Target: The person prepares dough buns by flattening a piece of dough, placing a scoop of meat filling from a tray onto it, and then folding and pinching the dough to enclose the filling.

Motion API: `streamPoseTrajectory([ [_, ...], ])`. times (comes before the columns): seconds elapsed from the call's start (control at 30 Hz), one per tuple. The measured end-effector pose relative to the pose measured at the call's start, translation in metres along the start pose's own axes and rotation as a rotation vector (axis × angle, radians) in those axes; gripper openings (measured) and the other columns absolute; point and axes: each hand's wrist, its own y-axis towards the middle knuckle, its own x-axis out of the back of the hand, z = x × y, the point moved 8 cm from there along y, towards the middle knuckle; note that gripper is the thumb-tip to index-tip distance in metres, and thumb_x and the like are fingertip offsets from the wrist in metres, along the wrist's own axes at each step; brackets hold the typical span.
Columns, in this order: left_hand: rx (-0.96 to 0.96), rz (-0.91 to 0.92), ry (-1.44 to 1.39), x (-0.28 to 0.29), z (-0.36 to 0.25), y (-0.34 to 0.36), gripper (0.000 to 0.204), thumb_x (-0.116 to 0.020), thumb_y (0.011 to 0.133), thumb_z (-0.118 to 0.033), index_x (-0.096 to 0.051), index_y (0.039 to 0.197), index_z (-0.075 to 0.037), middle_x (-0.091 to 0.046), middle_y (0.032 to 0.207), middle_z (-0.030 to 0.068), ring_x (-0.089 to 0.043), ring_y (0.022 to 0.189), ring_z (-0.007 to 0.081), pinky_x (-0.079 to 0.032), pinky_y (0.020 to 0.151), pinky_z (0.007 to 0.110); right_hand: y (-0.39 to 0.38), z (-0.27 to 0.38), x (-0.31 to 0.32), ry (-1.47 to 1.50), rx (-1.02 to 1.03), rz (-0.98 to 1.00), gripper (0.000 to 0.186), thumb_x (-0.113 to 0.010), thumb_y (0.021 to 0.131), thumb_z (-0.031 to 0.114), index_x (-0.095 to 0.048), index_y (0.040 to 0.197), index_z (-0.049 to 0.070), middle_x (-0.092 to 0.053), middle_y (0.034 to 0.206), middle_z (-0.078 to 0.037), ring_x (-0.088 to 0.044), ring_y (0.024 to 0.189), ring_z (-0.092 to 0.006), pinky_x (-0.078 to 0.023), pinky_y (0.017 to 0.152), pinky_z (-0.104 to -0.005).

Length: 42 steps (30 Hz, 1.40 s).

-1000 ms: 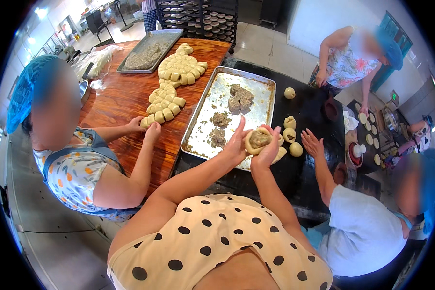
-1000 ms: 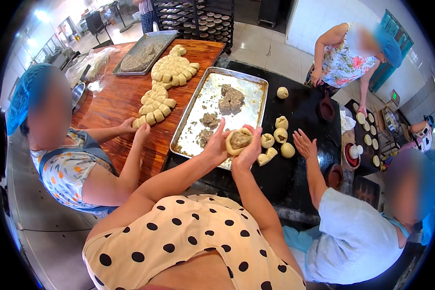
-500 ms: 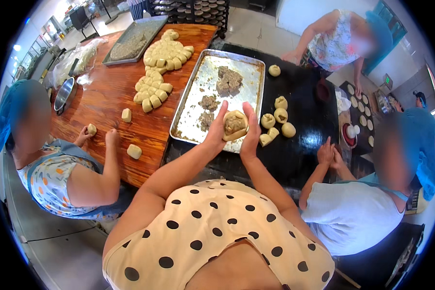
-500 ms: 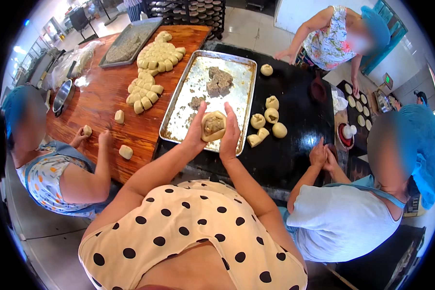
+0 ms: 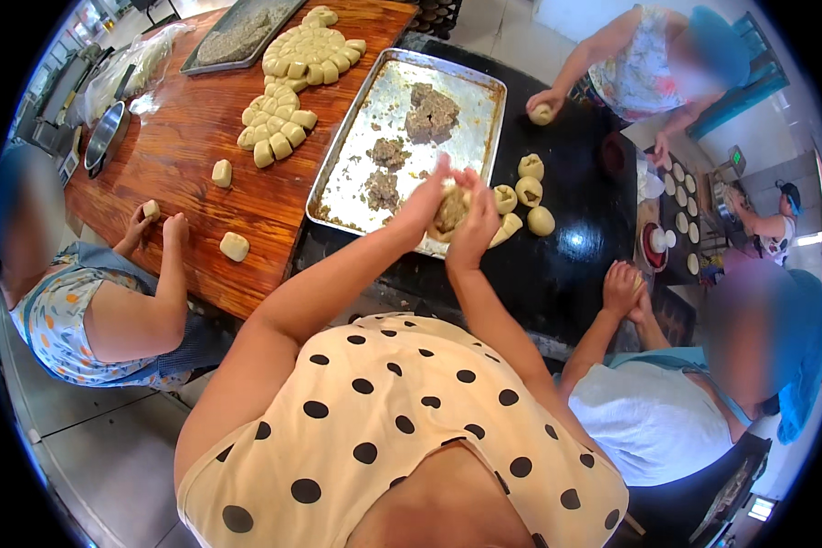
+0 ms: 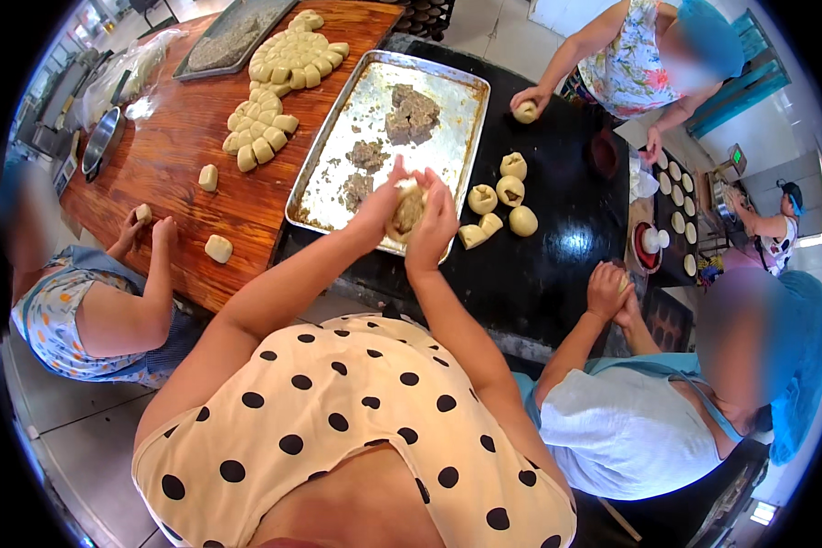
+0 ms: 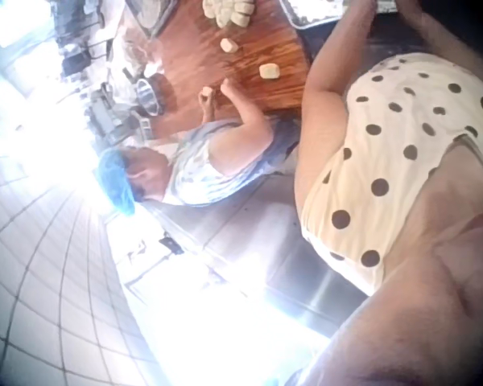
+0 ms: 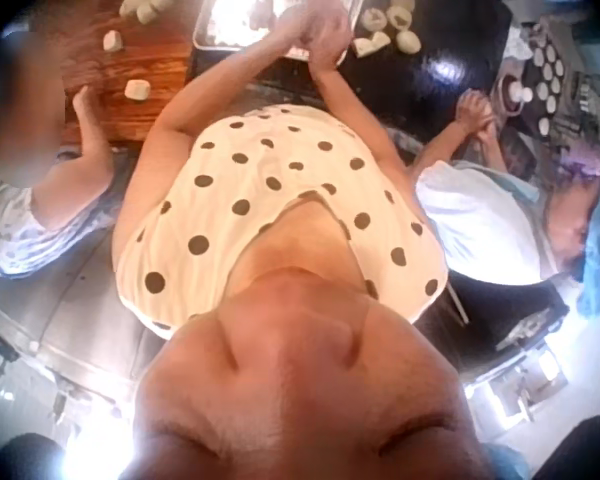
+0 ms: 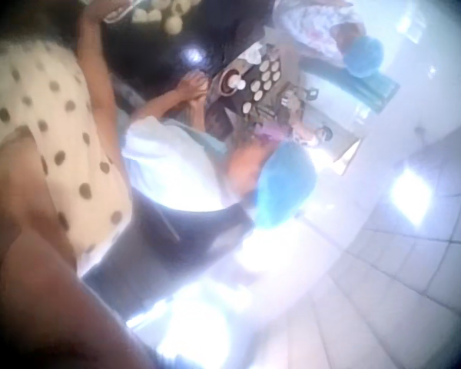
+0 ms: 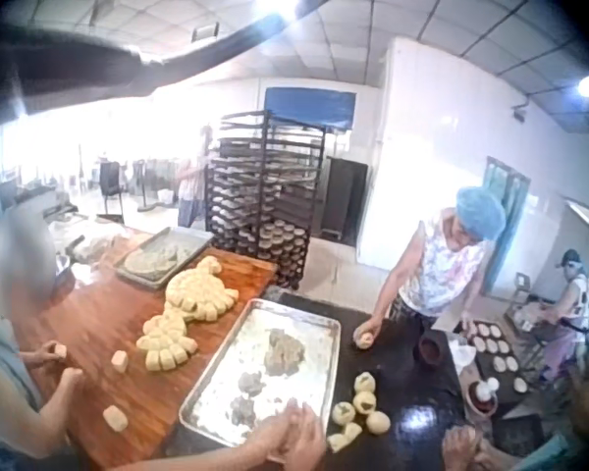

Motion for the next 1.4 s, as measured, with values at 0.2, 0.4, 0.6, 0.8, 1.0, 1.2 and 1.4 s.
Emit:
streamPoseTrajectory([
  [0.2, -0.224, -0.031, -0.364, 0.006, 0.018, -0.004, 0.025, -0.055, 0.100, -0.030, -0.059, 0.106, -0.006, -0.062, 0.094, 0.0012, -0.059, 0.087, 0.0088, -0.049, 0.076, 0.025, -0.008, 0.005, -0.022, -0.029, 0.071, -0.031, 0.030, -0.047, 0.099, 0.008, -0.057, 0.125, -0.004, -0.066, 0.119, -0.016, -0.063, 0.109, -0.0215, -0.042, 0.104, -0.0359],
  [0.4, -0.290, -0.009, -0.252, 0.022, 0.012, 0.000, 0.025, -0.060, 0.097, -0.032, -0.060, 0.108, -0.009, -0.061, 0.089, -0.0012, -0.059, 0.080, 0.0068, -0.048, 0.070, 0.021, -0.006, 0.006, -0.033, -0.206, 0.231, 0.106, 0.038, -0.046, 0.102, 0.013, -0.050, 0.136, -0.002, -0.061, 0.128, -0.015, -0.059, 0.117, -0.0212, -0.039, 0.107, -0.0356],
  [0.6, -0.287, -0.081, -0.244, 0.031, 0.010, 0.005, 0.062, -0.049, 0.095, -0.059, -0.064, 0.106, 0.001, -0.064, 0.087, 0.0045, -0.057, 0.073, 0.0132, -0.047, 0.068, 0.031, 0.001, -0.019, -0.027, 0.043, -0.310, 0.171, 0.050, -0.034, 0.105, 0.034, -0.060, 0.124, -0.004, -0.068, 0.114, -0.013, -0.063, 0.106, -0.0225, -0.037, 0.108, -0.0356],
  [0.8, -0.301, -0.142, 0.419, 0.041, 0.020, 0.017, 0.078, -0.034, 0.096, -0.066, -0.068, 0.090, 0.004, -0.064, 0.072, 0.0178, -0.060, 0.072, 0.0287, -0.047, 0.072, 0.040, -0.022, -0.011, -0.023, -0.344, 0.146, 0.041, 0.034, -0.050, 0.100, 0.026, -0.068, 0.100, -0.004, -0.068, 0.085, -0.014, -0.063, 0.078, -0.0166, -0.048, 0.079, -0.0316],
  [1.0, -0.153, 0.072, 0.064, 0.010, -0.008, 0.005, 0.061, -0.040, 0.098, -0.060, -0.067, 0.104, -0.007, -0.067, 0.092, 0.0080, -0.064, 0.079, 0.0170, -0.051, 0.073, 0.031, -0.005, -0.013, -0.010, 0.241, -0.133, -0.076, 0.042, -0.046, 0.103, 0.032, -0.068, 0.094, -0.003, -0.068, 0.085, -0.007, -0.062, 0.075, -0.0150, -0.049, 0.073, -0.0280],
  [1.2, -0.249, 0.027, -0.483, 0.008, 0.013, -0.007, 0.026, -0.053, 0.101, -0.029, -0.064, 0.106, -0.005, -0.064, 0.097, 0.0048, -0.062, 0.091, 0.0107, -0.051, 0.076, 0.025, -0.016, -0.005, -0.019, 0.073, 0.016, -0.112, 0.019, -0.056, 0.096, 0.011, -0.067, 0.102, -0.003, -0.069, 0.104, -0.011, -0.063, 0.099, -0.0167, -0.046, 0.096, -0.0322],
  [1.4, -0.379, -0.096, -0.087, 0.026, 0.003, -0.005, 0.033, -0.055, 0.098, -0.034, -0.065, 0.104, -0.004, -0.065, 0.095, 0.0033, -0.059, 0.085, 0.0093, -0.049, 0.074, 0.025, -0.020, 0.007, -0.030, -0.177, 0.261, -0.066, 0.029, -0.048, 0.101, 0.016, -0.065, 0.116, -0.003, -0.067, 0.117, -0.014, -0.060, 0.111, -0.0189, -0.034, 0.110, -0.0345],
])
